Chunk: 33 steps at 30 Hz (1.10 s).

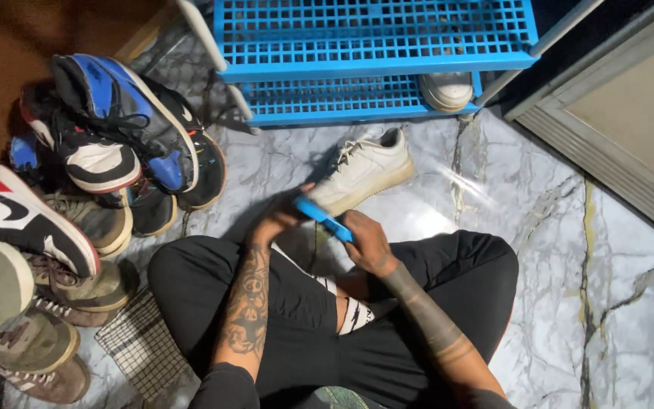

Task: The person sits on the floor and uses a blue brush to clean a white sneaker. They scrub the sole, sides, and upper parts of the shoe repeatedly, then place it on a blue plastic shoe rack.

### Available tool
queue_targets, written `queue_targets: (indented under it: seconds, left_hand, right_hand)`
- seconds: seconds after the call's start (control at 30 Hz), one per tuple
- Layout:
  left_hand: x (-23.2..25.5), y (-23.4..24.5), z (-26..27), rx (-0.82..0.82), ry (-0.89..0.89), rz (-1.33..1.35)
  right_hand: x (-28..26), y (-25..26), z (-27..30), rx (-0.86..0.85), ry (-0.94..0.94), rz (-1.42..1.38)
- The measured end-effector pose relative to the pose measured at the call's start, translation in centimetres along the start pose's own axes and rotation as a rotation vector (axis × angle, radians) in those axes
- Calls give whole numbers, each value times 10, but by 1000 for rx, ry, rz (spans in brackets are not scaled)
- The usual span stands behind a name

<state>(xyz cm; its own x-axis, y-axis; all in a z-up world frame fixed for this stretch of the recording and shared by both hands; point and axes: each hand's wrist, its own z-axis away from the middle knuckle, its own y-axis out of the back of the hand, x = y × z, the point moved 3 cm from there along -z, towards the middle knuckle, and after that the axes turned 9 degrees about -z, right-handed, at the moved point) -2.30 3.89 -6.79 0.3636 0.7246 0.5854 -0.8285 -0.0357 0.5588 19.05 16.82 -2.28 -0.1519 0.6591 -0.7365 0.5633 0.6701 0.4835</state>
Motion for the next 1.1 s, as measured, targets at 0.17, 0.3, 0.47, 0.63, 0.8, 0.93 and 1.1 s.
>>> queue_targets:
  seconds: [0.17, 0.3, 0.47, 0.63, 0.8, 0.93, 1.1]
  left_hand:
    - [32, 19, 34, 137, -331, 275]
    - [22, 11, 24, 155, -373, 269]
    - [-75, -33, -62, 130, -282, 175]
    - [9, 7, 11, 207, -333, 154]
    - [19, 9, 19, 115, -356, 449]
    - [14, 8, 13, 114, -357, 374]
    - [-24, -4, -13, 41, 176, 2]
  right_hand:
    - [103, 55, -17, 466, -119, -273]
    - [48, 100, -29, 566, -255, 246]
    - [25, -31, 12, 30, 43, 255]
    - [82, 28, -15, 336, -262, -367]
    - [141, 127, 13, 797, -465, -157]
    - [116, 71, 28, 553, -283, 372]
    - [77, -14, 21, 13, 79, 42]
